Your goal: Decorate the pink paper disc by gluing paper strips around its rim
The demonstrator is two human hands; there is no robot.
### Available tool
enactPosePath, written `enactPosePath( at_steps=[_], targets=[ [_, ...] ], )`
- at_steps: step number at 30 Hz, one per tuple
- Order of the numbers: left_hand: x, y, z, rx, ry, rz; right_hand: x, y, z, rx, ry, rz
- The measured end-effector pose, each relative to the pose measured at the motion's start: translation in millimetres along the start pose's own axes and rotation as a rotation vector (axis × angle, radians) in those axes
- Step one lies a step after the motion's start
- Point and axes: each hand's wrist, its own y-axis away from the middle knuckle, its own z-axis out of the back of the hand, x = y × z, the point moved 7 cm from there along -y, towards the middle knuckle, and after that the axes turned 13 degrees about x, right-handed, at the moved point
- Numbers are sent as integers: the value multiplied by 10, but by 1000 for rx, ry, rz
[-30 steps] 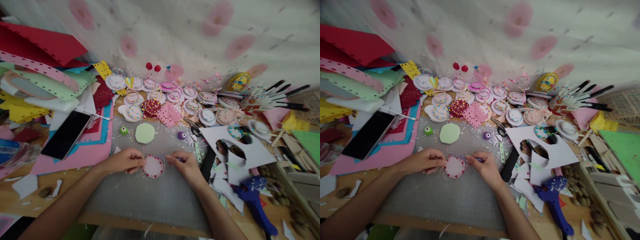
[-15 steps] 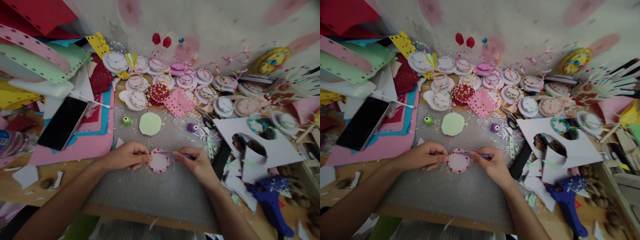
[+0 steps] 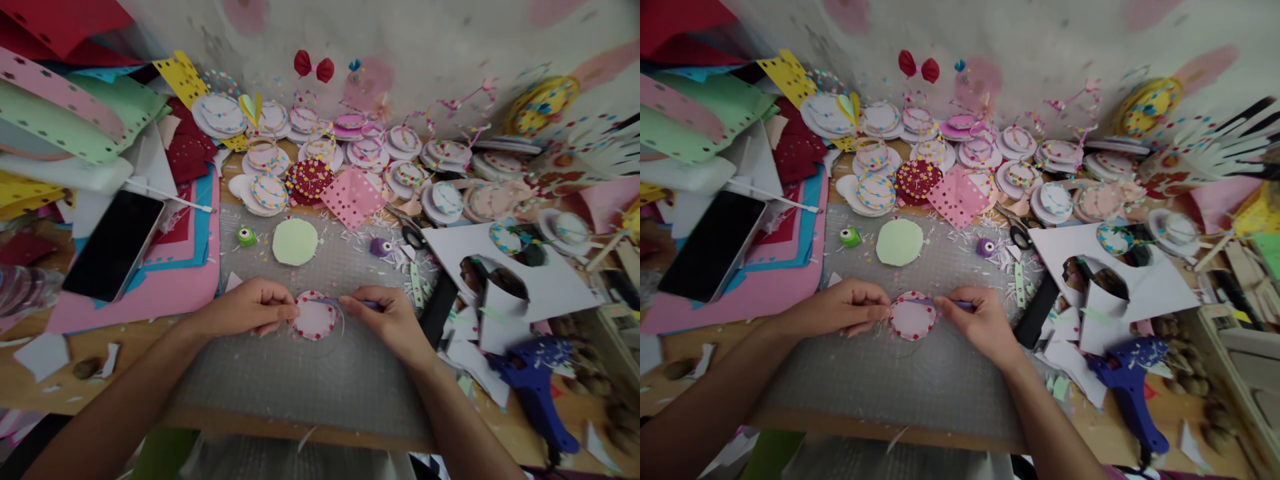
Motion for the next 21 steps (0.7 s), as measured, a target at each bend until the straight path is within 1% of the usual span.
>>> enactPosePath(
  at_steps=[9, 21],
  targets=[
    [-8, -5, 11, -12, 0, -4, 76, 6, 9, 1, -10, 46],
    [-26, -14, 9, -6, -24, -13, 73, 9, -5, 7, -6, 28]
  ],
)
